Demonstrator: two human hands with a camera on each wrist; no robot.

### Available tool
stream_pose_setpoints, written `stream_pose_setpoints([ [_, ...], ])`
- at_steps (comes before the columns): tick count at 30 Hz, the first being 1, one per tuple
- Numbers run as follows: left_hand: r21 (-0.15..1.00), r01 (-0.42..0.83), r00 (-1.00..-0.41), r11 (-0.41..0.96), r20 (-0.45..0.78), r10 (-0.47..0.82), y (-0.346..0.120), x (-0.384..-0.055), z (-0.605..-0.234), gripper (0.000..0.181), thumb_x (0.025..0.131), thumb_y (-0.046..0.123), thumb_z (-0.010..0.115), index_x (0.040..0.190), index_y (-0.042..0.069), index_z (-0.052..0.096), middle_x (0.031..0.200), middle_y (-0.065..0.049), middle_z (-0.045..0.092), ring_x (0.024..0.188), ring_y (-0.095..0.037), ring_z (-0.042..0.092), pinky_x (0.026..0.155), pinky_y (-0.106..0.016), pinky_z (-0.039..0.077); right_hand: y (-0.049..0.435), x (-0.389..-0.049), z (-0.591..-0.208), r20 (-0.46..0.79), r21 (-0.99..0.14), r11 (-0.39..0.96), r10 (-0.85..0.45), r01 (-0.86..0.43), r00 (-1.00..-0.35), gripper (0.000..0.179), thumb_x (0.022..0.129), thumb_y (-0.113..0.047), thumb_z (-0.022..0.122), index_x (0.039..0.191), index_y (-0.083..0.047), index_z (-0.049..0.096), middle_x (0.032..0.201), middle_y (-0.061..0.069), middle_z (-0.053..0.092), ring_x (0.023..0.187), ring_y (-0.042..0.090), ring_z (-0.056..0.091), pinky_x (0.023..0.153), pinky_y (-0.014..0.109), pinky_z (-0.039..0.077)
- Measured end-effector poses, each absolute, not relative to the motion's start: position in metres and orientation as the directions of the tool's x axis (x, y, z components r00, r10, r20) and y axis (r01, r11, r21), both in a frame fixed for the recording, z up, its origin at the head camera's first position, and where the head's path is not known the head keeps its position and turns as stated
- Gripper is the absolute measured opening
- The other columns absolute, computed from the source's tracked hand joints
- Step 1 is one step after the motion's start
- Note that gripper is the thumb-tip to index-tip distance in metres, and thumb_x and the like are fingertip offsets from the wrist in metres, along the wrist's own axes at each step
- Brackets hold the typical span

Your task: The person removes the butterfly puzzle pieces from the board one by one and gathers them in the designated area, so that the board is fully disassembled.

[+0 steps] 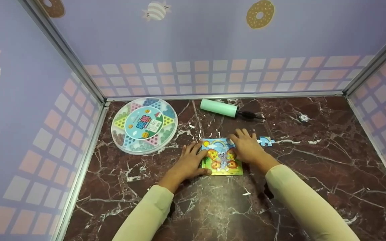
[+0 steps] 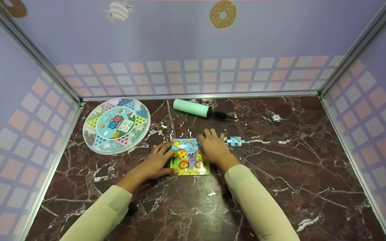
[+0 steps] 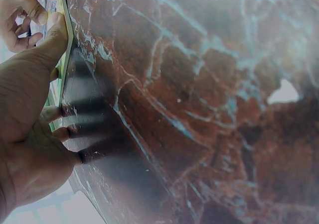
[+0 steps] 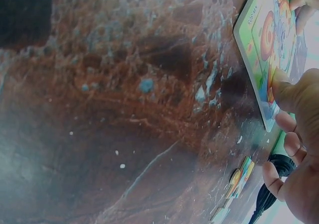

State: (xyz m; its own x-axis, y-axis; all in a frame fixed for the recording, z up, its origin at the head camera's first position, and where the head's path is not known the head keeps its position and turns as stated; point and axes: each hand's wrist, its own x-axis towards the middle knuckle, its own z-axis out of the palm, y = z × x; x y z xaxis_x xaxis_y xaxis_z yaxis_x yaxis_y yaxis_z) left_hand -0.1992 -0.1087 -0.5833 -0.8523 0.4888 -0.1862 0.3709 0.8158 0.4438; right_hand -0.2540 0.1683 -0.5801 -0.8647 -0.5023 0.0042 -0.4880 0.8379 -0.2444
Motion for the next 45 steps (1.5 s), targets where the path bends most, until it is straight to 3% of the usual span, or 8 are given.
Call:
stream_pose_setpoints([
  [8,0.444,0.373,-0.851,0.815,-0.187,0.491,-0.1085,-0.1983,-0.5822,0.067,0.096,0.055,0.080,0.148,0.017,0.058,0.185,-0.020,0.019,0.171,-0.049,0.015,0.138,-0.072,0.012,0.1695,-0.2539,-0.5811,0.020,-0.244,0.836,-0.502,-0.491,-0.865,0.049,0.102,-0.029,0.081,0.144,-0.010,0.066,0.140,0.021,0.060,0.134,0.046,0.054,0.111,0.088,0.042],
  [16,0.448,0.380,-0.852,0.810,-0.172,0.495,-0.1082,-0.1988,-0.5828,0.063,0.096,0.053,0.082,0.142,0.017,0.059,0.184,-0.021,0.021,0.170,-0.051,0.018,0.137,-0.074,0.014,0.1698,-0.2535,-0.5829,0.043,-0.223,0.836,-0.505,-0.501,-0.862,0.040,0.101,-0.028,0.082,0.137,-0.011,0.072,0.134,0.018,0.059,0.126,0.043,0.052,0.108,0.086,0.043],
  [26,0.441,0.374,-0.854,0.816,-0.178,0.488,-0.1078,-0.1989,-0.5829,0.064,0.096,0.054,0.081,0.144,0.017,0.058,0.185,-0.019,0.020,0.171,-0.050,0.017,0.138,-0.072,0.012,0.1688,-0.2526,-0.5835,0.072,-0.241,0.832,-0.499,-0.500,-0.864,0.037,0.100,-0.027,0.083,0.133,-0.012,0.073,0.134,0.018,0.054,0.123,0.042,0.050,0.097,0.076,0.047],
  [35,0.446,0.371,-0.853,0.814,-0.183,0.489,-0.1084,-0.1988,-0.5819,0.072,0.094,0.056,0.080,0.150,0.016,0.057,0.185,-0.019,0.018,0.171,-0.050,0.015,0.138,-0.073,0.011,0.1691,-0.2505,-0.5831,0.034,-0.231,0.838,-0.501,-0.494,-0.865,0.039,0.099,-0.018,0.082,0.135,-0.010,0.069,0.135,0.018,0.059,0.128,0.046,0.053,0.106,0.083,0.045],
  [45,0.457,0.369,-0.850,0.809,-0.186,0.492,-0.1090,-0.1992,-0.5841,0.075,0.095,0.055,0.080,0.155,0.017,0.056,0.186,-0.018,0.016,0.172,-0.050,0.014,0.139,-0.071,0.010,0.1669,-0.2480,-0.5812,0.079,-0.267,0.792,-0.551,-0.550,-0.831,0.038,0.093,-0.005,0.082,0.128,-0.002,0.068,0.128,0.022,0.054,0.111,0.046,0.052,0.094,0.067,0.051],
])
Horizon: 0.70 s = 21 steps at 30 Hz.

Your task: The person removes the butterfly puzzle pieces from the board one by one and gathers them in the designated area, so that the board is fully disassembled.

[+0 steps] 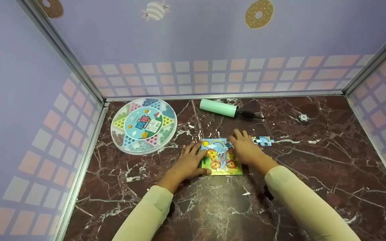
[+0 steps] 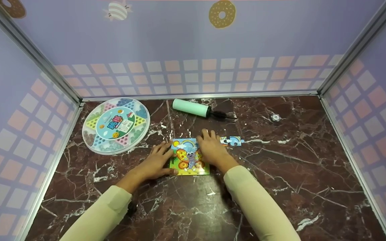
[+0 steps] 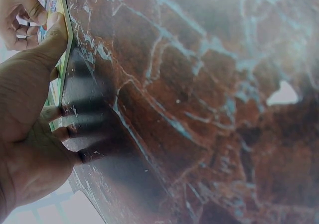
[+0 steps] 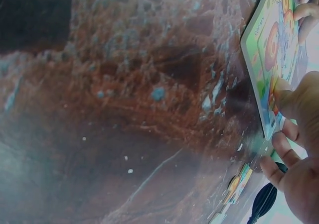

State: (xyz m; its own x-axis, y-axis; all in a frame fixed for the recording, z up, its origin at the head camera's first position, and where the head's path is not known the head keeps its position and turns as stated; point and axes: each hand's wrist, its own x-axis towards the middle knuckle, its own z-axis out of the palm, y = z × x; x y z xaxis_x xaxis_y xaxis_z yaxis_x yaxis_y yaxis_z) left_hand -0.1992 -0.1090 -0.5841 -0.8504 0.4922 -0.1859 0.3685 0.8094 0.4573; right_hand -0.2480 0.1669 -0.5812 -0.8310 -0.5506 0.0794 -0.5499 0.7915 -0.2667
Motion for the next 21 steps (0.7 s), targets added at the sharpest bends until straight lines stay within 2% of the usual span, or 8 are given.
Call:
stream_pose_setpoints([
  [4,0.450,0.372,-0.853,0.812,-0.179,0.490,-0.1084,-0.1996,-0.5848,0.071,0.095,0.055,0.081,0.151,0.017,0.057,0.185,-0.019,0.019,0.171,-0.050,0.015,0.139,-0.071,0.011,0.1661,-0.2485,-0.5817,0.071,-0.290,0.787,-0.550,-0.545,-0.832,0.039,0.090,-0.004,0.084,0.125,-0.002,0.068,0.127,0.021,0.052,0.110,0.045,0.051,0.095,0.064,0.054],
  [10,0.443,0.373,-0.853,0.815,-0.182,0.490,-0.1081,-0.2001,-0.5847,0.071,0.095,0.055,0.081,0.151,0.017,0.057,0.185,-0.019,0.019,0.171,-0.049,0.015,0.139,-0.071,0.010,0.1663,-0.2488,-0.5838,0.063,-0.310,0.784,-0.548,-0.538,-0.834,0.038,0.092,-0.006,0.083,0.127,-0.002,0.069,0.128,0.021,0.052,0.114,0.045,0.050,0.093,0.060,0.058],
  [17,0.450,0.366,-0.853,0.815,-0.187,0.486,-0.1083,-0.1998,-0.5831,0.072,0.096,0.054,0.081,0.153,0.017,0.057,0.185,-0.019,0.019,0.171,-0.049,0.015,0.139,-0.071,0.010,0.1680,-0.2460,-0.5837,0.055,-0.272,0.774,-0.580,-0.571,-0.813,0.043,0.104,-0.014,0.075,0.145,-0.007,0.064,0.152,0.032,0.052,0.132,0.059,0.053,0.106,0.071,0.056],
  [21,0.452,0.360,-0.853,0.816,-0.195,0.484,-0.1082,-0.1997,-0.5816,0.073,0.096,0.054,0.081,0.154,0.018,0.056,0.185,-0.018,0.019,0.171,-0.049,0.015,0.139,-0.071,0.010,0.1683,-0.2454,-0.5824,0.038,-0.262,0.774,-0.589,-0.577,-0.807,0.047,0.103,-0.011,0.075,0.147,-0.007,0.063,0.156,0.034,0.049,0.136,0.062,0.050,0.111,0.073,0.052],
])
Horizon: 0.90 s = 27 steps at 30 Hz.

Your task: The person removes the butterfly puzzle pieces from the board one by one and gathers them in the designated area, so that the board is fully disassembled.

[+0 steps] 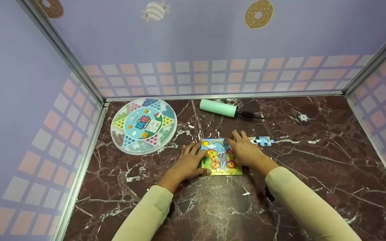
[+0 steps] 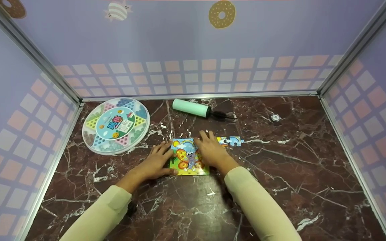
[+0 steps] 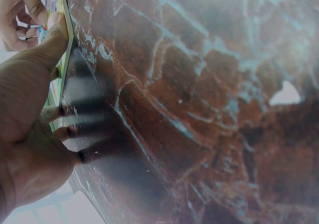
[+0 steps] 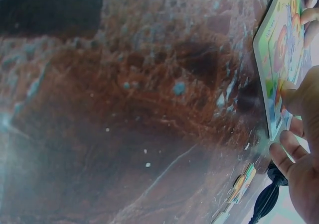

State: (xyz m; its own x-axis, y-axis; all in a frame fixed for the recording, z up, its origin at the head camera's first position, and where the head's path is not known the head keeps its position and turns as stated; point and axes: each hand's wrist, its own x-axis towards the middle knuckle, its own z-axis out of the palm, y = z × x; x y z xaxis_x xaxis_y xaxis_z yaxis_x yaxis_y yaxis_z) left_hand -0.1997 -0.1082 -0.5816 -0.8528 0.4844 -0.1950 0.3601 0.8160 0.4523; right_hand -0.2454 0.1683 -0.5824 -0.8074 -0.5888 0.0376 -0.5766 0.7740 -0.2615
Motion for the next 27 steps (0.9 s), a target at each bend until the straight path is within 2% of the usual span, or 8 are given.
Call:
stream_pose_setpoints([
  [4,0.450,0.354,-0.853,0.820,-0.205,0.481,-0.1081,-0.1989,-0.5799,0.073,0.096,0.055,0.080,0.155,0.018,0.057,0.185,-0.018,0.019,0.171,-0.049,0.016,0.139,-0.071,0.011,0.1683,-0.2462,-0.5825,0.053,-0.249,0.762,-0.606,-0.598,-0.794,0.048,0.097,-0.006,0.076,0.143,-0.006,0.065,0.150,0.033,0.051,0.130,0.057,0.051,0.109,0.070,0.052],
  [8,0.448,0.358,-0.852,0.820,-0.203,0.482,-0.1085,-0.1988,-0.5800,0.075,0.095,0.055,0.080,0.155,0.018,0.056,0.186,-0.018,0.018,0.171,-0.049,0.016,0.139,-0.071,0.011,0.1696,-0.2470,-0.5840,0.073,-0.239,0.751,-0.618,-0.615,-0.783,0.043,0.100,-0.008,0.074,0.142,-0.005,0.067,0.146,0.030,0.052,0.125,0.052,0.052,0.103,0.066,0.055],
  [13,0.443,0.365,-0.852,0.819,-0.196,0.486,-0.1092,-0.1998,-0.5823,0.075,0.094,0.056,0.080,0.153,0.017,0.056,0.185,-0.019,0.018,0.171,-0.050,0.016,0.138,-0.072,0.012,0.1725,-0.2473,-0.5850,0.066,-0.242,0.743,-0.629,-0.624,-0.775,0.042,0.103,-0.009,0.069,0.145,-0.005,0.066,0.148,0.033,0.049,0.129,0.061,0.053,0.106,0.071,0.055],
  [18,0.441,0.361,-0.850,0.822,-0.207,0.485,-0.1090,-0.2005,-0.5833,0.073,0.096,0.055,0.080,0.153,0.017,0.056,0.185,-0.019,0.017,0.171,-0.049,0.015,0.139,-0.071,0.011,0.1753,-0.2470,-0.5841,0.036,-0.271,0.746,-0.624,-0.609,-0.781,0.041,0.107,-0.013,0.065,0.148,-0.005,0.066,0.156,0.038,0.045,0.139,0.071,0.048,0.112,0.080,0.049],
  [27,0.444,0.356,-0.850,0.822,-0.213,0.483,-0.1085,-0.1997,-0.5823,0.070,0.097,0.055,0.079,0.152,0.019,0.057,0.186,-0.018,0.016,0.172,-0.048,0.013,0.139,-0.070,0.009,0.1777,-0.2487,-0.5826,0.040,-0.269,0.730,-0.643,-0.628,-0.765,0.042,0.104,-0.012,0.065,0.145,-0.005,0.067,0.152,0.035,0.048,0.131,0.060,0.052,0.110,0.077,0.050],
])
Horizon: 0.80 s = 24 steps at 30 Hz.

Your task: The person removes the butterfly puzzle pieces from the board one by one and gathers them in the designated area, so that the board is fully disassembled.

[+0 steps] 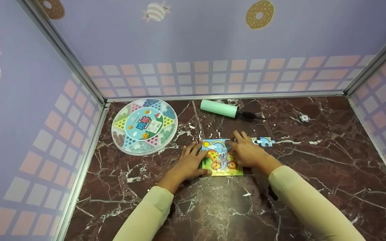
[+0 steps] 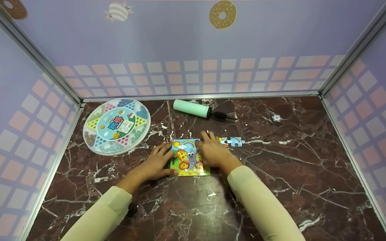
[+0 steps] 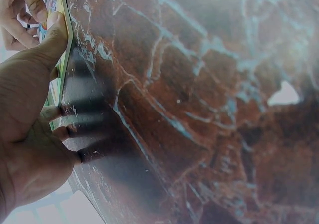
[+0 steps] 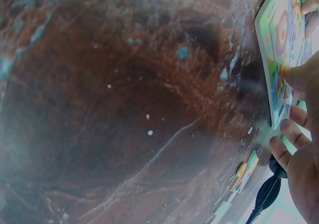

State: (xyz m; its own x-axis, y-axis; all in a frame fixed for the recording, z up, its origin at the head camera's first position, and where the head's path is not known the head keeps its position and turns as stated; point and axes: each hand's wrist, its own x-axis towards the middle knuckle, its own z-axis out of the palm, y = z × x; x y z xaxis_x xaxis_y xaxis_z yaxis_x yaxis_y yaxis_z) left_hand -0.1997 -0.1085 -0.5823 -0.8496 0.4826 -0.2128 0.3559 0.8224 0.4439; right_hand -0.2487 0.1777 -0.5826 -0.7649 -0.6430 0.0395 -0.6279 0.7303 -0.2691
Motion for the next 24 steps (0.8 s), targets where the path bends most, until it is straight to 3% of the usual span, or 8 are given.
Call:
stream_pose_setpoints([
  [5,0.457,0.364,-0.850,0.812,-0.195,0.490,-0.1090,-0.1990,-0.5817,0.068,0.097,0.055,0.079,0.149,0.018,0.058,0.185,-0.019,0.018,0.172,-0.049,0.014,0.139,-0.072,0.010,0.1794,-0.2507,-0.5819,0.043,-0.274,0.710,-0.665,-0.649,-0.745,0.043,0.102,-0.013,0.067,0.144,-0.003,0.068,0.147,0.033,0.050,0.123,0.051,0.051,0.105,0.074,0.052],
  [16,0.450,0.376,-0.851,0.810,-0.178,0.494,-0.1092,-0.1990,-0.5827,0.062,0.097,0.054,0.079,0.143,0.018,0.059,0.184,-0.020,0.020,0.170,-0.050,0.017,0.138,-0.073,0.012,0.1810,-0.2525,-0.5844,0.083,-0.254,0.687,-0.686,-0.681,-0.723,0.043,0.104,-0.023,0.070,0.141,-0.002,0.071,0.136,0.027,0.051,0.113,0.044,0.049,0.093,0.068,0.054],
  [24,0.449,0.381,-0.852,0.808,-0.168,0.496,-0.1093,-0.1990,-0.5825,0.063,0.096,0.053,0.081,0.142,0.017,0.059,0.184,-0.022,0.021,0.170,-0.052,0.018,0.137,-0.074,0.013,0.1811,-0.2522,-0.5809,0.057,-0.225,0.698,-0.687,-0.680,-0.724,0.045,0.104,-0.027,0.071,0.142,-0.003,0.070,0.142,0.030,0.051,0.117,0.046,0.050,0.095,0.071,0.054],
])
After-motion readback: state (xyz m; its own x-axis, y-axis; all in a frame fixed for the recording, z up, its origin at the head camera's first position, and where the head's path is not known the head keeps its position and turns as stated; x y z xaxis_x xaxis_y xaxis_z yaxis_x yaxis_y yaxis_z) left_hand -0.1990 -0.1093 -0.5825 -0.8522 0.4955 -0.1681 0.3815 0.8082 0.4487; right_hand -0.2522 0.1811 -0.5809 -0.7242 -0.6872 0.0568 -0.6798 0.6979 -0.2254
